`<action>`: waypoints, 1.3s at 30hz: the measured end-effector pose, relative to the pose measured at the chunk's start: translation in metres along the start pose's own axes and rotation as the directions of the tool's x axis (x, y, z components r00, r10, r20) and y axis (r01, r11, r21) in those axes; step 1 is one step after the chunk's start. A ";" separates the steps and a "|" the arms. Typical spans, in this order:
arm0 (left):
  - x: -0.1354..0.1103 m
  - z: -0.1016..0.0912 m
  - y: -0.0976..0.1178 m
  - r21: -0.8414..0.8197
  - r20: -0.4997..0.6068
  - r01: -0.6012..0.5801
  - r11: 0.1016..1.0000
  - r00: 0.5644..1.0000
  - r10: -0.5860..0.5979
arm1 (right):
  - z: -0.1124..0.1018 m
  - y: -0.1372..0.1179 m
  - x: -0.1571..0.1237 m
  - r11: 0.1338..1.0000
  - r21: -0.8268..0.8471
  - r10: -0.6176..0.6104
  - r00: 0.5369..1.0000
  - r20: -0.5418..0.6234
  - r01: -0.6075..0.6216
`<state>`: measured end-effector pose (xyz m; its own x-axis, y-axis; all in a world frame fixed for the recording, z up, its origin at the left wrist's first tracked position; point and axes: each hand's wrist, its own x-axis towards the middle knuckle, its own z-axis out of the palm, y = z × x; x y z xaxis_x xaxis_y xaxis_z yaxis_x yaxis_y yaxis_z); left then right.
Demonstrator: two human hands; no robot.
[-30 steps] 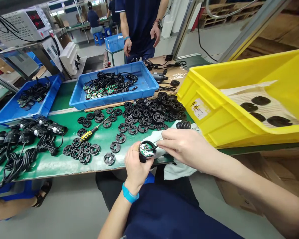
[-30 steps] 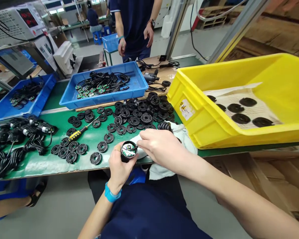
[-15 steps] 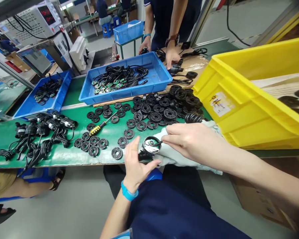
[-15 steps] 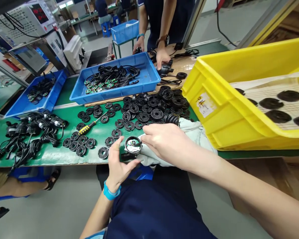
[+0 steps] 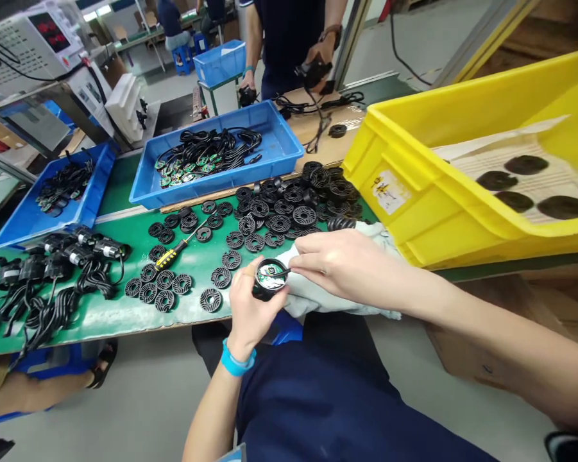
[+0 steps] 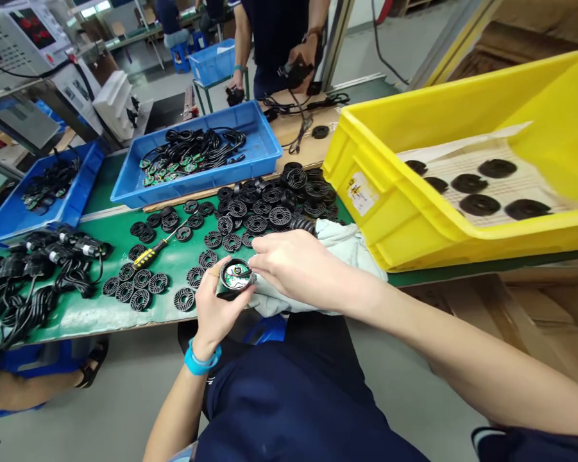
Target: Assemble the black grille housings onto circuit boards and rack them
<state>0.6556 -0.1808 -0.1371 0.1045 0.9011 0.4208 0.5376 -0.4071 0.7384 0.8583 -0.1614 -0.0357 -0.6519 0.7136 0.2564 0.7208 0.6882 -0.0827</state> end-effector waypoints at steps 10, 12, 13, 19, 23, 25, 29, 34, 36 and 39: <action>0.011 0.027 0.013 -0.071 0.068 -0.044 0.996 0.997 0.049 | -0.017 0.020 -0.026 0.998 -0.028 0.047 0.999 -0.013 -0.047; 0.009 0.034 0.008 -0.074 0.085 -0.036 0.997 0.995 0.043 | -0.009 0.025 -0.031 0.997 0.010 0.073 0.997 -0.002 -0.073; 0.008 0.035 0.006 -0.075 0.088 -0.036 0.997 0.995 0.042 | -0.007 0.027 -0.033 0.996 0.026 0.081 0.997 -0.005 -0.081; 0.003 0.032 0.005 -0.100 0.092 -0.056 0.993 0.994 0.065 | -0.005 0.027 -0.036 0.996 0.077 0.055 0.998 -0.023 -0.053; 0.000 0.030 0.006 -0.132 0.092 -0.086 0.988 0.991 0.099 | -0.007 0.027 -0.034 0.999 0.049 0.004 1.000 -0.015 -0.003; -0.001 0.030 0.006 -0.141 0.079 -0.100 0.985 0.991 0.112 | -0.008 0.026 -0.033 1.000 0.027 -0.012 1.000 -0.009 0.012; -0.002 0.033 0.004 -0.144 0.058 -0.130 0.981 0.989 0.139 | -0.007 0.025 -0.033 0.999 -0.020 -0.048 0.998 -0.035 0.048; -0.001 0.031 0.004 -0.083 0.083 -0.186 0.979 0.978 0.193 | -0.007 0.027 -0.032 0.994 -0.084 -0.072 0.997 -0.020 0.070; -0.003 0.020 0.003 -0.051 0.077 -0.222 0.974 0.971 0.225 | -0.008 0.027 -0.032 0.993 -0.088 -0.075 0.997 -0.001 0.075; -0.014 -0.007 -0.006 0.068 -0.044 -0.199 0.978 0.978 0.202 | -0.004 0.028 -0.035 0.998 -0.063 -0.024 1.000 -0.001 0.024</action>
<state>0.6444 -0.1921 -0.1439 0.1737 0.7927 0.5844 0.5616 -0.5672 0.6024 0.9025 -0.1673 -0.0432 -0.6691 0.6964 0.2595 0.7180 0.6958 -0.0160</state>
